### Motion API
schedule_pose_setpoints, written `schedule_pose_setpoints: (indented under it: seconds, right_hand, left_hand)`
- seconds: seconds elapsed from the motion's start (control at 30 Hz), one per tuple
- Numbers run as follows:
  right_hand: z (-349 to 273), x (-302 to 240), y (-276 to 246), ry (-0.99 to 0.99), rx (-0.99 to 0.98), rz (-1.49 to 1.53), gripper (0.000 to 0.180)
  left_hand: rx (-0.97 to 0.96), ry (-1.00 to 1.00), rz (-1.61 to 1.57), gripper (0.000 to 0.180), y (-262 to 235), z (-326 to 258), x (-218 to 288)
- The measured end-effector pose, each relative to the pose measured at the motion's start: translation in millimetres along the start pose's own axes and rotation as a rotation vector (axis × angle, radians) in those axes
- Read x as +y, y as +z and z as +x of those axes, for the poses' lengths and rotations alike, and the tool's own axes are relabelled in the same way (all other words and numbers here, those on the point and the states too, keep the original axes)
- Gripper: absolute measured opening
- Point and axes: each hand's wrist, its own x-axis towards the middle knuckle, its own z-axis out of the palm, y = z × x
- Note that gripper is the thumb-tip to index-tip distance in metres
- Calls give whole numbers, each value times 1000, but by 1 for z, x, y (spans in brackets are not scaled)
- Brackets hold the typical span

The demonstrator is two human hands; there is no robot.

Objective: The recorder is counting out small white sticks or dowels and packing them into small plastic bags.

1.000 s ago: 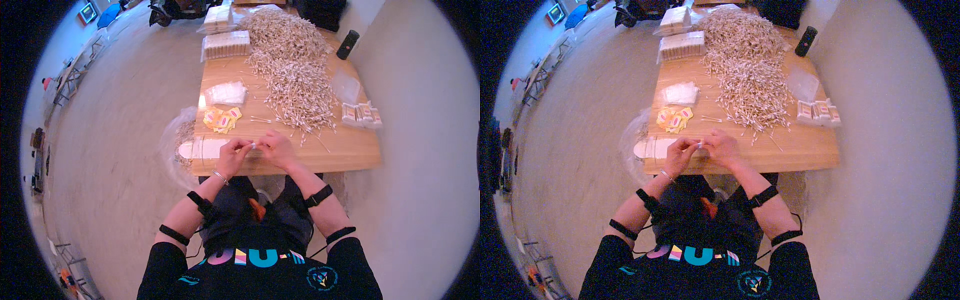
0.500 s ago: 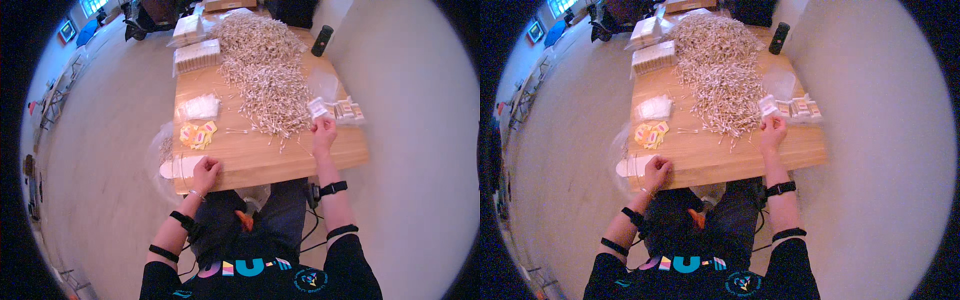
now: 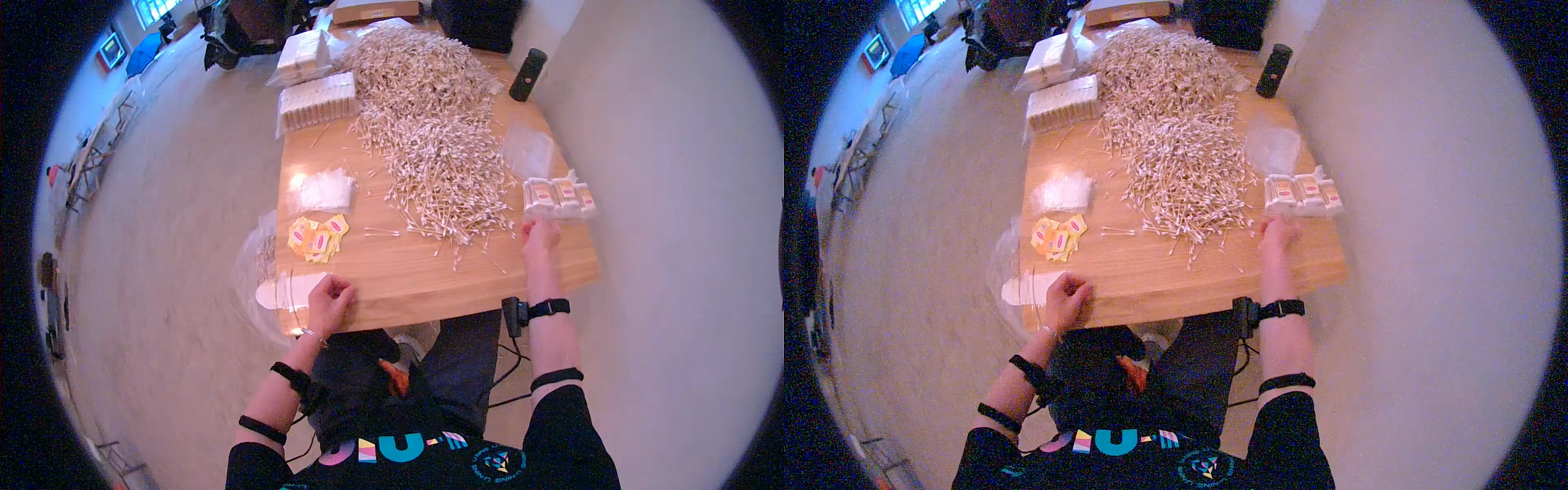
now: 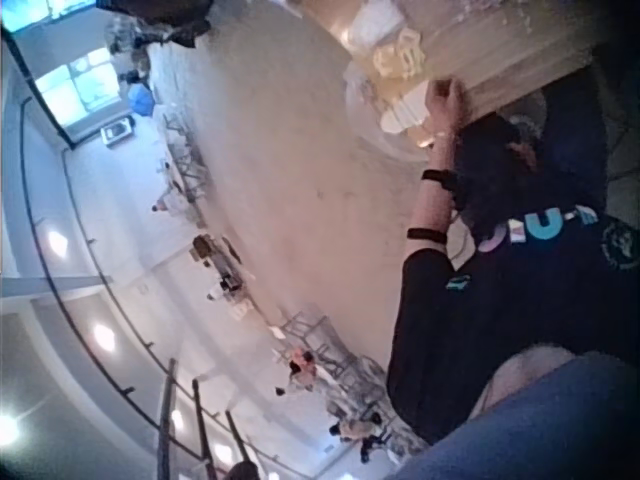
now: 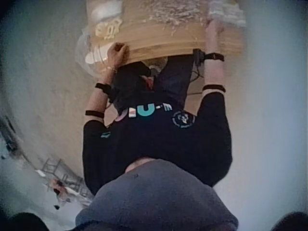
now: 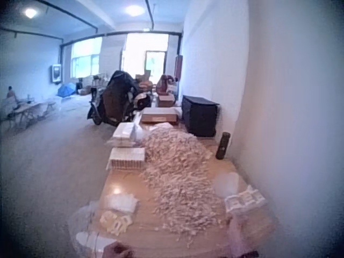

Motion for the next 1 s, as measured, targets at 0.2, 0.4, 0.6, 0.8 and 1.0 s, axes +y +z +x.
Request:
schedule_pose_setpoints:
  seconds: [0.2, 0.4, 0.6, 0.8, 1.0]
  right_hand:
    - [-80, -11, 47, -349, -337, -285, 20]
    - [-205, -15, 142, -741, -1045, -692, 19]
    - [-246, 29, 211, -1205, -1214, -1097, 36]
    - [-243, 67, 252, -1672, -1079, -1391, 49]
    - [-246, 80, 245, -1659, -1208, -1358, 29]
  left_hand:
    - [5, 47, 44, 8, 0, 2, -5]
    - [-29, 54, -2, 13, -4, 2, -2]
    - [-8, 55, 15, 14, -8, -3, 4]
    - [-11, 125, 1, 13, -5, -3, 1]
    - [-11, 170, -69, 10, -10, -8, -4]
